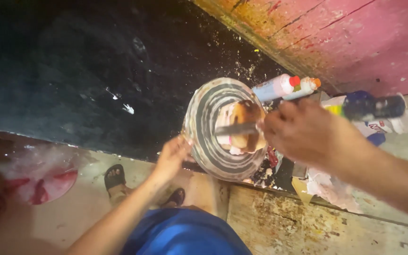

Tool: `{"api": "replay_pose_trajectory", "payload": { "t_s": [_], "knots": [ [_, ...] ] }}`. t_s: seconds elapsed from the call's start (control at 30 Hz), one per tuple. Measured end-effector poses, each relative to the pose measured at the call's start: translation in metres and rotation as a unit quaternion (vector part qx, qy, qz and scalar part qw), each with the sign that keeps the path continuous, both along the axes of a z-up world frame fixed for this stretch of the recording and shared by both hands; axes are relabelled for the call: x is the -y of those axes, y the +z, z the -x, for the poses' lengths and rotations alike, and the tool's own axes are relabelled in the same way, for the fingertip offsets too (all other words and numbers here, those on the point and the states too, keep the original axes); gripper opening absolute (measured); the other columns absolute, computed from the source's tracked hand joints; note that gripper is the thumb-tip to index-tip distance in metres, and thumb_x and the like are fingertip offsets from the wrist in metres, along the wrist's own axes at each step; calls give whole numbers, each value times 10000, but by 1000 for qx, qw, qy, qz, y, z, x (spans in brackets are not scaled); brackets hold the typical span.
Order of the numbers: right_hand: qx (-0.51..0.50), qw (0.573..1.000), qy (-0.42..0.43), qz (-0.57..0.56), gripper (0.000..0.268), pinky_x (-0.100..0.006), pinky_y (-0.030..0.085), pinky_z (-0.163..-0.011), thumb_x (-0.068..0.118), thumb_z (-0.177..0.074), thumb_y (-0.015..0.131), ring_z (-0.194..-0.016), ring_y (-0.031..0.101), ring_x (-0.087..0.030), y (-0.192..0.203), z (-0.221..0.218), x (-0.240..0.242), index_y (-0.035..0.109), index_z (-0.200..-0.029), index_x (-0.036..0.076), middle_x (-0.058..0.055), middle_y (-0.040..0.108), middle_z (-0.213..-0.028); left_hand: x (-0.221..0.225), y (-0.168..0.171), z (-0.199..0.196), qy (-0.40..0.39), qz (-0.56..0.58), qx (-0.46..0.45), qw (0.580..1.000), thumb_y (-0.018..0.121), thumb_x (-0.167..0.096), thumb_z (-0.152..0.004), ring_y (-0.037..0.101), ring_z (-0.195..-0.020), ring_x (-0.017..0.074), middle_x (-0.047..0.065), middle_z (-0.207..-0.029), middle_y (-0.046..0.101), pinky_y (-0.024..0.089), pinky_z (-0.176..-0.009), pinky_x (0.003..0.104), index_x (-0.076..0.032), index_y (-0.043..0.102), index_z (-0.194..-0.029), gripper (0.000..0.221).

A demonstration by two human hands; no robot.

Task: The person stacks cake pieces onto a turntable, applies frosting over the assembled cake using a spatula, and smooths the icing around the top and sides while rotating the turntable.

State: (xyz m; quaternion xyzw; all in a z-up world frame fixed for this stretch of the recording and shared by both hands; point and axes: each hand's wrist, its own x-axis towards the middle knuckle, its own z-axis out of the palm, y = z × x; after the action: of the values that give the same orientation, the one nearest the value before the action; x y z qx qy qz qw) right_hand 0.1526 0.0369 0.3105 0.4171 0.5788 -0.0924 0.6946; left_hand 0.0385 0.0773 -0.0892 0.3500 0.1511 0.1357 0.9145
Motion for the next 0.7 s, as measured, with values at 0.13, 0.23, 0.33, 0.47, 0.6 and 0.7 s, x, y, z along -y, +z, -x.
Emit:
{"api": "replay_pose_trajectory", "payload": {
  "t_s": [0.13, 0.23, 0.33, 0.47, 0.6, 0.7],
  "knots": [
    [-31, 996, -12, 84, 238, -356, 460, -769, 191, -963, 614, -1033, 516, -243, 6, 16, 9, 625, -1156, 51, -84, 541, -1194, -17, 18, 0, 30, 23, 2, 999, 619, -204, -1000, 616, -789, 117, 27, -1008, 693, 476, -650, 240, -68, 636, -1329, 357],
    [-127, 972, 143, -139, 184, -328, 517, -697, 133, -894, 645, -945, 592, -238, -3, -7, 12, 664, -1059, 53, -62, 630, -1126, 1, 40, 15, -12, 38, -34, 999, 609, -262, -1000, 638, -866, 98, 11, -1047, 703, 555, -724, 271, -55, 644, -1283, 353],
    [-68, 982, 119, -134, 323, -340, 494, -697, 152, -955, 642, -851, 588, -198, -12, -24, 17, 667, -1241, 4, -94, 655, -1050, 20, 52, 29, -40, 51, -42, 997, 609, -290, -993, 658, -922, 106, 18, -1085, 718, 579, -770, 301, -32, 638, -1265, 376],
    [-76, 995, 49, -35, 334, -364, 465, -700, 219, -944, 630, -927, 568, -232, 0, 0, 23, 670, -1195, 2, -107, 602, -1095, 0, 47, 20, -15, 15, -15, 1000, 603, -297, -1029, 669, -928, 130, 43, -1106, 728, 580, -796, 319, 4, 649, -1252, 377],
    [-99, 984, 123, -83, 212, -353, 479, -741, 192, -930, 632, -942, 568, -219, -1, -2, 8, 709, -1070, 54, -42, 596, -1079, 2, 46, 20, -17, 34, -7, 999, 616, -273, -970, 675, -945, 115, 19, -1128, 723, 575, -784, 309, -83, 612, -1305, 384],
    [-92, 960, 187, -188, 282, -330, 489, -742, 189, -867, 662, -897, 582, -192, -4, -15, 14, 721, -1111, 59, -33, 645, -1019, 16, 37, 25, -55, 42, -18, 997, 636, -249, -989, 658, -948, 122, 34, -1126, 718, 572, -781, 310, -34, 632, -1291, 370]
  ]
}}
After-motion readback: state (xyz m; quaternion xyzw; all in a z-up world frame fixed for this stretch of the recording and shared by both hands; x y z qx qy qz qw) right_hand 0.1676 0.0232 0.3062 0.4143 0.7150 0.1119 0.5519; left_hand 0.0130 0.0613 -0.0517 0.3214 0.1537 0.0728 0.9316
